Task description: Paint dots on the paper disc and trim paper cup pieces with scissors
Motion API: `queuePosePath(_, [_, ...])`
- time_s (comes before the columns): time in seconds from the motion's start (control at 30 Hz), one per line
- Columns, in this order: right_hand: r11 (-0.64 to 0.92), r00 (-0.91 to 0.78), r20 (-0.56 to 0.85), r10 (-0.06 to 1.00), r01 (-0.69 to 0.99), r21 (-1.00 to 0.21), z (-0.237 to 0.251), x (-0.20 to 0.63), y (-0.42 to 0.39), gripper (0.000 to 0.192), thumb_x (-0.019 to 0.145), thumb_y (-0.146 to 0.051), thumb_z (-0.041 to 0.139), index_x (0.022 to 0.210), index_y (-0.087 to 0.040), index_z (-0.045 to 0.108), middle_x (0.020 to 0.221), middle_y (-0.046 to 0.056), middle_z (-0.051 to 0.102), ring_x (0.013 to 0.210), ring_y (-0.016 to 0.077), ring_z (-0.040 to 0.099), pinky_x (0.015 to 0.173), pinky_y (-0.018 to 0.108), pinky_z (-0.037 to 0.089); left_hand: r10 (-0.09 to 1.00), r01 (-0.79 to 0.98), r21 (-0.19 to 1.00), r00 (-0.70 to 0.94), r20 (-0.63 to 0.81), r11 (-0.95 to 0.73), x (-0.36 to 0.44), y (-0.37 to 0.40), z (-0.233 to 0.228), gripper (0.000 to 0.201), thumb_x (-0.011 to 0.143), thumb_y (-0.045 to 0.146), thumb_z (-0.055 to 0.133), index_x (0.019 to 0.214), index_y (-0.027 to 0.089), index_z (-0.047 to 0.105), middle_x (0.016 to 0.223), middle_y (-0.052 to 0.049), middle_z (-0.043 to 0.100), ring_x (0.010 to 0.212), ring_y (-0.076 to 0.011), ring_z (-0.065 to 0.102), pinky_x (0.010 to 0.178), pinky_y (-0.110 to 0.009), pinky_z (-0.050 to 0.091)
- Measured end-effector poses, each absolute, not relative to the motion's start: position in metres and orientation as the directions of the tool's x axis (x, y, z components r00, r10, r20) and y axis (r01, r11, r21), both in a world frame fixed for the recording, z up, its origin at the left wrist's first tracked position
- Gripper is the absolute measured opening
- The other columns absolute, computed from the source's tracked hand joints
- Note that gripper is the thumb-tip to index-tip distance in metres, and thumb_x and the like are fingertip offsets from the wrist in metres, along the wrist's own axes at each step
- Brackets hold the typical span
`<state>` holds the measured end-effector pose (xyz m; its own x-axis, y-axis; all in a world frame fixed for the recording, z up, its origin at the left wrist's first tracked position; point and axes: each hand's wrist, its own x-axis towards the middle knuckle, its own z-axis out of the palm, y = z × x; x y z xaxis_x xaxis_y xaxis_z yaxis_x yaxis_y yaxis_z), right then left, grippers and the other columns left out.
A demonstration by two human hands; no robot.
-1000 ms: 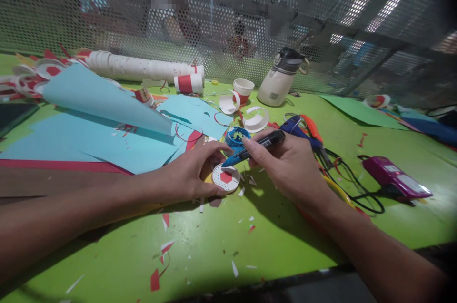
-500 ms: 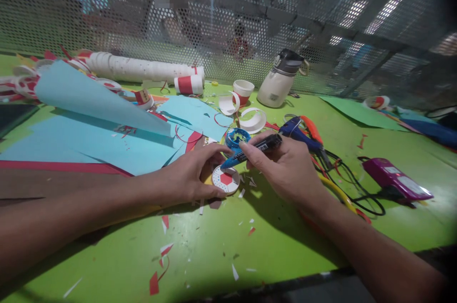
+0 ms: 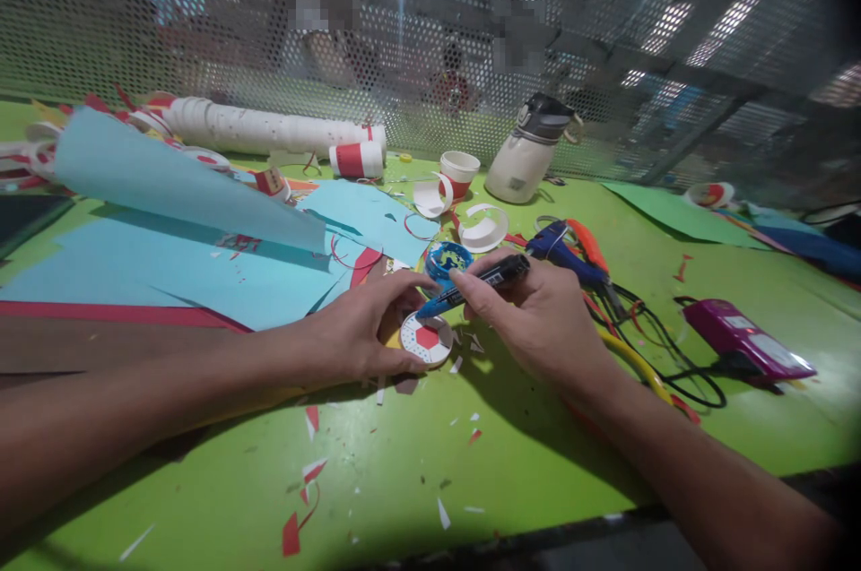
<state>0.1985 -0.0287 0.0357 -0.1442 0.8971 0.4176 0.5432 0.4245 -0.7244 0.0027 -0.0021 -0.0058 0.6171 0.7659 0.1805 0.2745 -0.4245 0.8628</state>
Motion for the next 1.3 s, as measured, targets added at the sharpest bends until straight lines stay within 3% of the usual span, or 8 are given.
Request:
queuePosePath(0.43, [0.423,-0.148,0.424,0.893,0.594,-0.684,0.035,0.198,-0.029,0.027,0.083,-0.034,0.065,0.069,-0.011,0.067,0.052,0.002,0.060,0.047,0.0116,0.051,0.046,0.024,0.037,0.783,0.289,0.878,0.606,0.139,-0.380,0.005,-0.004,-0.001,0.060,0.066,0.024,0.079,0.119,0.013,0.053,0.107,-0.010,0.064,0.100,-0.0253,0.059,0.083,-0.034,0.049])
queuePosePath(0.67, [0.429,-0.128,0.457,0.880,0.628,-0.649,0.034,0.197,-0.030,0.033,0.083,-0.033,0.065,0.055,-0.015,0.058,0.050,0.001,0.056,0.046,0.0117,0.049,0.046,0.025,0.035,0.775,0.206,0.943,0.627,0.077,-0.261,0.007,-0.008,0.000,0.057,0.069,0.018,0.076,0.119,0.015,0.050,0.091,-0.005,0.065,0.078,-0.0179,0.063,0.064,-0.027,0.049])
queuePosePath(1.0, [0.460,-0.104,0.497,0.862,0.573,-0.678,0.031,0.195,-0.032,0.025,0.081,-0.030,0.069,0.062,-0.015,0.064,0.054,0.000,0.061,0.048,0.0107,0.052,0.046,0.023,0.041,0.763,0.166,0.974,0.646,0.012,-0.155,0.008,-0.008,0.000,0.055,0.070,0.015,0.074,0.118,0.015,0.047,0.082,0.000,0.061,0.055,-0.0090,0.056,0.047,-0.020,0.043])
queuePosePath(1.17, [0.450,0.028,0.546,0.837,0.532,-0.717,0.042,0.199,-0.038,0.021,0.081,-0.031,0.071,0.065,-0.017,0.066,0.054,-0.002,0.063,0.049,0.0108,0.055,0.048,0.022,0.045,0.797,0.217,0.950,0.602,0.049,-0.223,0.004,-0.007,-0.006,0.063,0.066,0.021,0.079,0.123,0.017,0.050,0.079,-0.001,0.065,0.064,-0.0145,0.061,0.054,-0.023,0.046])
queuePosePath(1.3, [0.444,-0.004,0.531,0.848,0.553,-0.705,0.044,0.199,-0.038,0.028,0.080,-0.031,0.070,0.057,-0.017,0.063,0.053,-0.001,0.062,0.048,0.0107,0.053,0.046,0.022,0.042,0.802,0.228,0.953,0.597,0.024,-0.198,0.005,-0.008,-0.004,0.060,0.068,0.020,0.077,0.122,0.018,0.050,0.078,-0.001,0.065,0.064,-0.0153,0.062,0.054,-0.024,0.047])
